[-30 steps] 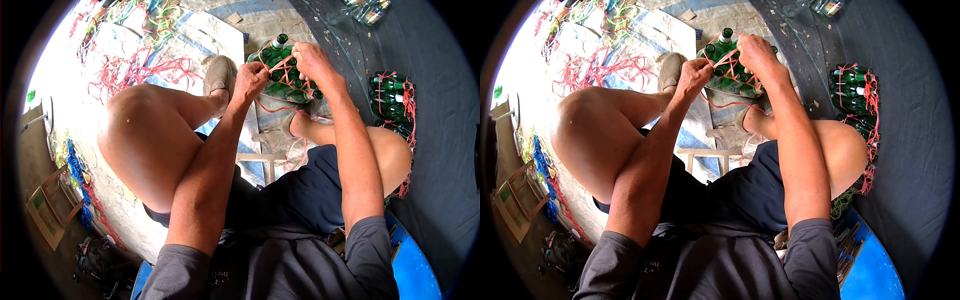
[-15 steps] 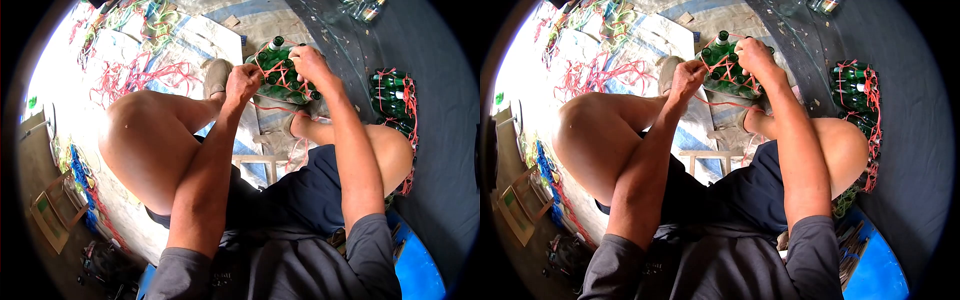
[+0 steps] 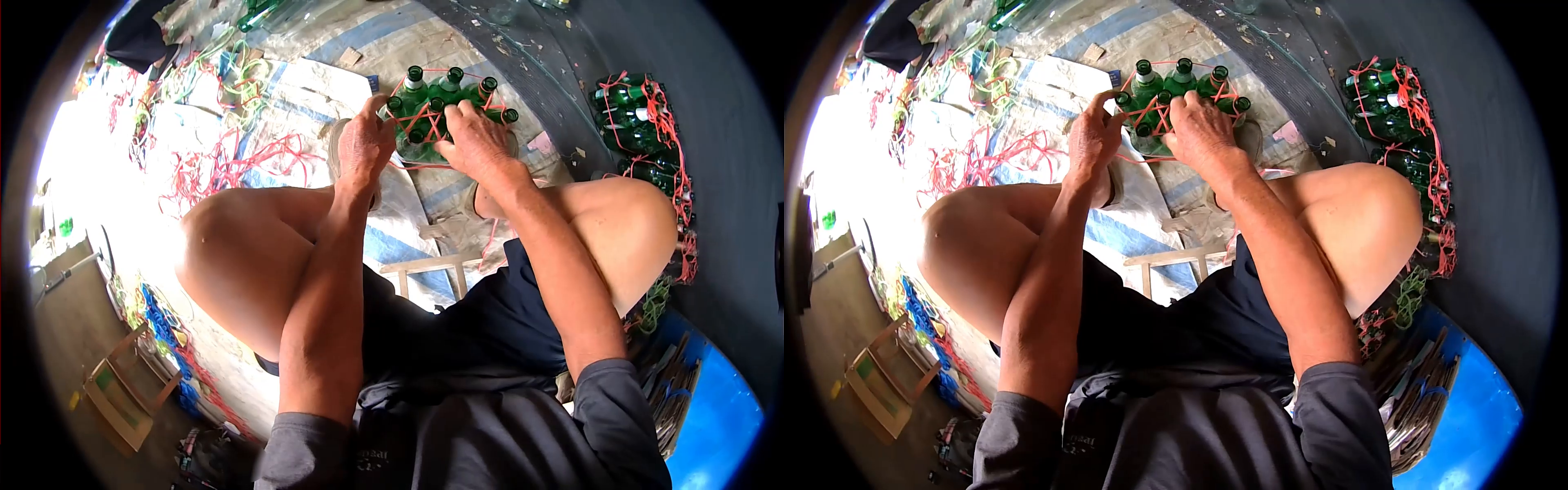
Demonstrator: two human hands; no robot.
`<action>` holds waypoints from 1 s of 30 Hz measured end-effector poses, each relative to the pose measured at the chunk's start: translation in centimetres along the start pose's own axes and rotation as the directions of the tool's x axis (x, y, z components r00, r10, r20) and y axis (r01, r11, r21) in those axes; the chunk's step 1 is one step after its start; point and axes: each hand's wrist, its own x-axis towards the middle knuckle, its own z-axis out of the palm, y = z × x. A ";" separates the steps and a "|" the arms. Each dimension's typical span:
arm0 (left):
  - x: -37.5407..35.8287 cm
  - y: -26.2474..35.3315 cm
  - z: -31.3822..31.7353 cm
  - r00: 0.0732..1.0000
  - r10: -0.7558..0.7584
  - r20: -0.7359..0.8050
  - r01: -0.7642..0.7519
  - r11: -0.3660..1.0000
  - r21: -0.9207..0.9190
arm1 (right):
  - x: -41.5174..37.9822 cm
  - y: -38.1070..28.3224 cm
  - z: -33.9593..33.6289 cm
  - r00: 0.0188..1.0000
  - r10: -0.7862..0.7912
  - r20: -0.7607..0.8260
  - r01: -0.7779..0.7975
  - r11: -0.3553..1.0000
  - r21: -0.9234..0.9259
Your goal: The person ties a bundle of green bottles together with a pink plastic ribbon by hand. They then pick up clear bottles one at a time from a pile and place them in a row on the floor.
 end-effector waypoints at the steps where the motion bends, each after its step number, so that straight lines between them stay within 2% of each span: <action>1: 0.3 -0.1 -0.1 0.999 0.039 0.011 -0.039 0.998 0.048 | -0.1 0.4 0.6 1.000 -0.019 0.002 0.019 1.000 0.006; 3: 0.8 -0.4 -0.4 0.994 0.101 0.035 -0.105 0.988 0.115 | -0.3 0.7 1.4 0.998 -0.062 0.007 0.062 0.998 0.019; 9: 1.4 0.2 -1.4 0.989 0.046 0.144 -0.062 0.992 0.108 | -1.0 0.4 1.6 0.998 -0.003 -0.060 0.004 1.000 0.010; 12: 1.7 0.2 -1.5 0.984 0.131 0.125 -0.145 0.983 0.113 | -1.1 0.7 1.2 0.999 -0.011 -0.031 0.012 0.999 0.032; 13: 1.7 0.1 -1.5 0.981 0.127 0.144 -0.143 0.984 0.108 | -1.1 0.6 1.2 0.999 -0.034 -0.024 0.034 0.999 -0.011; 22: 1.8 0.0 -1.8 0.974 0.160 0.161 -0.186 0.970 0.160 | -0.9 0.5 1.5 1.000 -0.019 0.004 0.019 1.000 -0.008; 30: -1.1 1.1 -0.9 0.981 0.154 0.118 -0.179 0.953 0.244 | -1.3 2.8 0.8 0.997 -0.078 -0.013 0.078 0.997 0.004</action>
